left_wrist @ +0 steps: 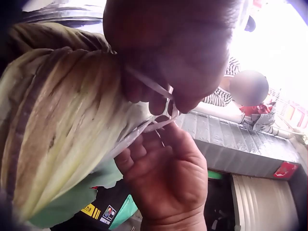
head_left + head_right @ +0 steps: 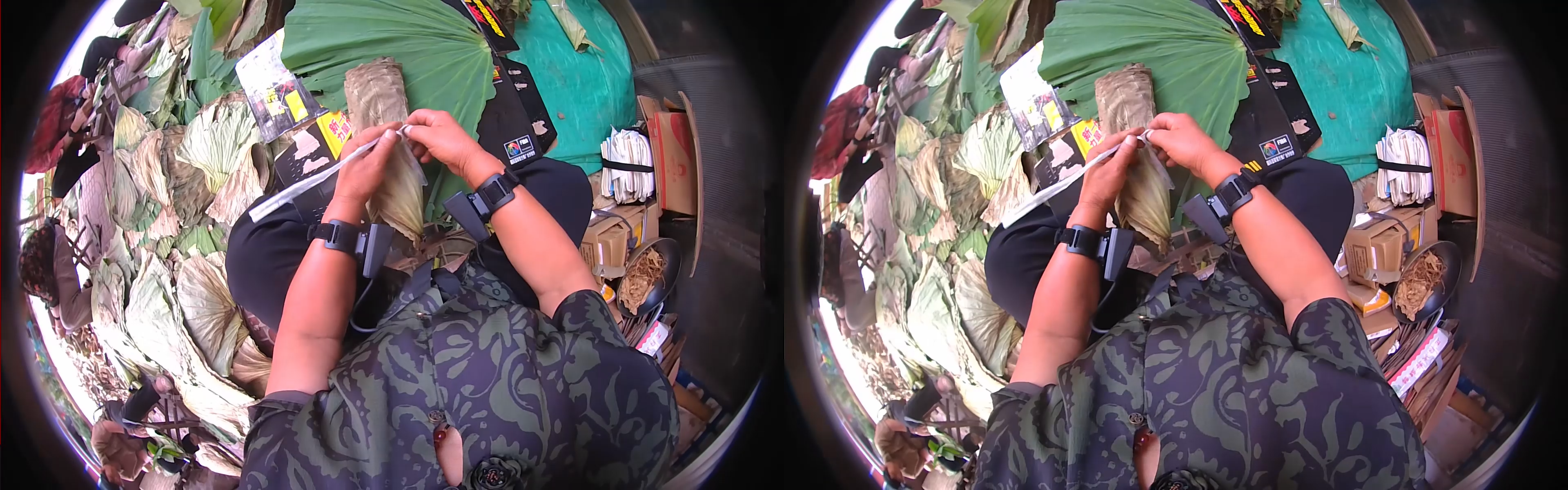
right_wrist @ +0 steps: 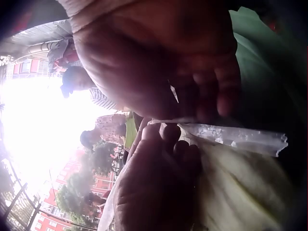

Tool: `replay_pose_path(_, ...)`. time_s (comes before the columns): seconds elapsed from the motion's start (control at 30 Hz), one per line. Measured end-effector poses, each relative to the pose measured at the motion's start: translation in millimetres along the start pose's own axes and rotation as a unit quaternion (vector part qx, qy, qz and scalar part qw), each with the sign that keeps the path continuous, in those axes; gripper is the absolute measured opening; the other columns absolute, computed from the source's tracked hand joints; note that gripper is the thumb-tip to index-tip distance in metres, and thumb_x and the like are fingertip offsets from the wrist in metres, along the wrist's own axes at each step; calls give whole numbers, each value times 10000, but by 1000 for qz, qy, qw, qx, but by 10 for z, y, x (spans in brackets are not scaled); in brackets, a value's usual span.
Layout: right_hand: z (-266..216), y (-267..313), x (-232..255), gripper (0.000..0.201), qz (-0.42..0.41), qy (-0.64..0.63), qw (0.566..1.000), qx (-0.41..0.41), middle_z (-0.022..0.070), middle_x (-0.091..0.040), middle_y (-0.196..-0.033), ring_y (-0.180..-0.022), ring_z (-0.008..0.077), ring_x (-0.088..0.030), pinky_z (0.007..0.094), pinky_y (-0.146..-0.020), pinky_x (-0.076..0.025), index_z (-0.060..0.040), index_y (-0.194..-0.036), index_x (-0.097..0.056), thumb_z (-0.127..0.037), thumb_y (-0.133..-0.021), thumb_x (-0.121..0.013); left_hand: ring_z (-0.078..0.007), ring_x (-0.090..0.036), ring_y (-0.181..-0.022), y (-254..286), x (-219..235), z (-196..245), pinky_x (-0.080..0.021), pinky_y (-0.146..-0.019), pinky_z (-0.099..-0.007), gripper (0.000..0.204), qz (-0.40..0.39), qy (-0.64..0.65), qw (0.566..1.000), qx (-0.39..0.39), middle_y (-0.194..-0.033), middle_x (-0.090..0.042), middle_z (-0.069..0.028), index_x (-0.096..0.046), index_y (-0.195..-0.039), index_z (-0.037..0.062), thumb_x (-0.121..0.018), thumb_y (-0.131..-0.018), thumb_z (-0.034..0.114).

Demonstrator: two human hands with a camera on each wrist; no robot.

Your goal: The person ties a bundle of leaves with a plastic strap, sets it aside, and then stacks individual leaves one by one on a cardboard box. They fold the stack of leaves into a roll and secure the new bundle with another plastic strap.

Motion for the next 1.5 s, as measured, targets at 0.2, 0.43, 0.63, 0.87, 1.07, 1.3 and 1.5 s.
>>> replay_pose_path(0.2, -539, 181, 94, 133, 117, 378, 871, 290, 57, -554, -704, -627, 224, -564, 342, -566, -453, -40, -812, -534, -171, -789, -548, -202, -562, -658, 61, 140, -127, -449, -647, -277, 240, 102, -72, 992, 33, -731, -601, -113, -621, -904, 15, -511, -878, 227)
replay_pose_path(0.43, -23, 145, 229, 141, 104, 602, 769, 189, 104, -564, -769, -714, 323, -575, 439, -612, -455, -69, -744, -553, -204, -777, -531, -277, -584, -668, 179, 354, 171, -458, -616, -346, 133, 207, -258, 941, -75, -742, -607, -128, -605, -733, 9, -578, -789, 127)
replay_pose_path(0.63, 86, 93, 248, 105, 125, 612, 764, 163, 116, -574, -773, -718, 323, -589, 445, -610, -468, -72, -758, -571, -157, -754, -510, -223, -576, -593, 197, -6, 693, -450, -544, -321, 131, 103, -306, 919, -225, -673, -600, -72, -569, -641, 32, -612, -745, 98)
replay_pose_path(0.87, 63, 124, 265, 125, 122, 614, 771, 119, 133, -596, -835, -771, 320, -605, 425, -661, -484, -73, -788, -611, -122, -713, -524, -91, -581, -653, 103, -222, -19, -453, -602, -216, 217, -101, 177, 956, 212, -864, -640, -73, -603, -841, -11, -531, -871, 192)
replay_pose_path(1.07, -302, 336, 436, 199, 127, 450, 873, 135, 168, -555, -616, -612, 341, -557, 407, -551, -429, 3, -678, -557, -188, -733, -556, -55, -524, -687, 88, -159, -195, -435, -605, -196, 168, -38, 25, 992, 121, -756, -563, 0, -600, -933, 7, -611, -818, 128)
replay_pose_path(1.3, -716, 474, -250, 159, -18, 231, 915, 330, 103, -540, -713, -588, 152, -517, 288, -575, -432, 8, -795, -565, -144, -750, -576, -138, -577, -725, 157, -137, -347, -458, -672, -278, 210, -40, 37, 987, 153, -786, -616, -76, -615, -914, -22, -584, -805, 155)
replay_pose_path(1.5, -444, 339, 11, 192, 120, 381, 852, 338, 101, -540, -940, -851, 309, -557, 390, -717, -473, -84, -902, -586, -93, -717, -537, -105, -553, -724, 90, -167, -64, -448, -671, -258, 181, -34, 0, 997, 69, -778, -615, -67, -594, -904, -34, -537, -841, 126)
Point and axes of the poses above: each hand's wrist, its own y-axis away from the middle knuckle, its own x-axis out of the back of the hand, z = x × y, the point moved 8 cm from there along -y, towards the middle knuckle
